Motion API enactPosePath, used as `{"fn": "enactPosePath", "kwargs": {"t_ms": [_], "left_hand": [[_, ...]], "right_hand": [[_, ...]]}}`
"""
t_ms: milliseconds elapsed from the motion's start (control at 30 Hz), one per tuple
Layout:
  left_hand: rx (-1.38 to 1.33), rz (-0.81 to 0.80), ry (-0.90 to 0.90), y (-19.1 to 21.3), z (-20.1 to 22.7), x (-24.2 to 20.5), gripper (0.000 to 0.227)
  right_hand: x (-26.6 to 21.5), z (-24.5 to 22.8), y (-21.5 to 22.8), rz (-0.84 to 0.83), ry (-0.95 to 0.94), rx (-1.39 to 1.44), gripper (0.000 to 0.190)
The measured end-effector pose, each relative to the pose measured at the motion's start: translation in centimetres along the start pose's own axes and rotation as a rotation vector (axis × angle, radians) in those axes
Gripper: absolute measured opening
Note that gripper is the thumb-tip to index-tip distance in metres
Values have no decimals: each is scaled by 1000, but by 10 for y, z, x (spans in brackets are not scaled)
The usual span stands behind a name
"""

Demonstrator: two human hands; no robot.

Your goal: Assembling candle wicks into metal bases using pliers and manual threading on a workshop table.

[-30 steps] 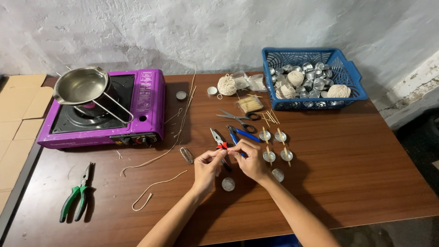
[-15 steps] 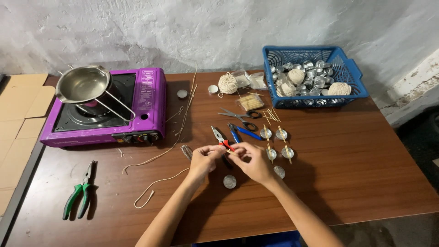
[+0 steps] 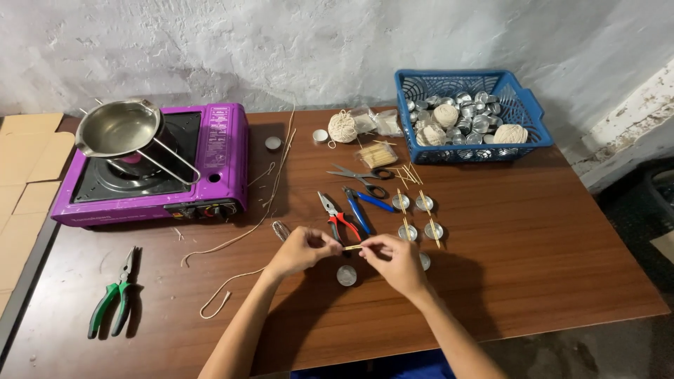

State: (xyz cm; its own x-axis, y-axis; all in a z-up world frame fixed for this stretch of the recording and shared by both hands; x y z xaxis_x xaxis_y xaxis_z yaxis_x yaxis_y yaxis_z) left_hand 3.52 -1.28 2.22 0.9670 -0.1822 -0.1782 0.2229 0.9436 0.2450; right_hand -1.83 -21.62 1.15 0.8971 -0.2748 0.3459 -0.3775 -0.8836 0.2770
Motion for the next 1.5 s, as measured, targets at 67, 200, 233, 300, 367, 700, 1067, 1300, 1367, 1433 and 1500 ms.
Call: {"fn": "enactPosePath", "kwargs": {"t_ms": [67, 200, 233, 300, 367, 700, 1067, 1300, 1367, 1433, 1500], "left_hand": [[52, -33, 4, -4, -11, 4, 23], [115, -78, 45, -11, -16, 3, 27], [115, -76, 45, -9, -17, 3, 27], [75, -153, 53, -12, -20, 1, 28], [76, -202, 50, -15, -23, 1, 35], [246, -358, 18, -16, -4, -25, 59], [803, -268, -204, 1, -39, 2, 71], [867, -247, -252, -10, -52, 8, 76], [860, -249, -256, -9, -46, 4, 75], [853, -252, -261, -9, -44, 1, 74], [847, -247, -270, -10, -43, 0, 73]], "right_hand": [[7, -1, -2, -47, -103, 68, 15], [22, 0, -12, -132, -342, 294, 19], [24, 3, -15, -134, -341, 294, 19], [27, 12, -22, -173, -392, 370, 27], [28, 9, -25, -218, -408, 357, 24], [17, 3, -33, -425, -419, 208, 21], [15, 9, -34, -480, -322, -135, 19], [12, 12, -34, -478, -274, -233, 16], [11, 10, -34, -480, -282, -231, 17], [12, 8, -35, -482, -292, -228, 19], [13, 6, -37, -487, -293, -216, 19]]}}
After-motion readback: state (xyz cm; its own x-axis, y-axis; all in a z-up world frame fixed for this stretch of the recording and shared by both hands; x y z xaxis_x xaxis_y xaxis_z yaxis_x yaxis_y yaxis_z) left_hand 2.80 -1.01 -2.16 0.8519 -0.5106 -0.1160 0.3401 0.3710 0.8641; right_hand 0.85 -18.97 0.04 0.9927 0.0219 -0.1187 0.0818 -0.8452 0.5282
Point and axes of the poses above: each hand's wrist, its own x-axis towards the middle knuckle, its own y-axis out of the back of the hand, z = x × y, the point moved 5 cm from there along x, towards the middle knuckle, and after that the axes turned 15 degrees about z, right-handed, at the moved point
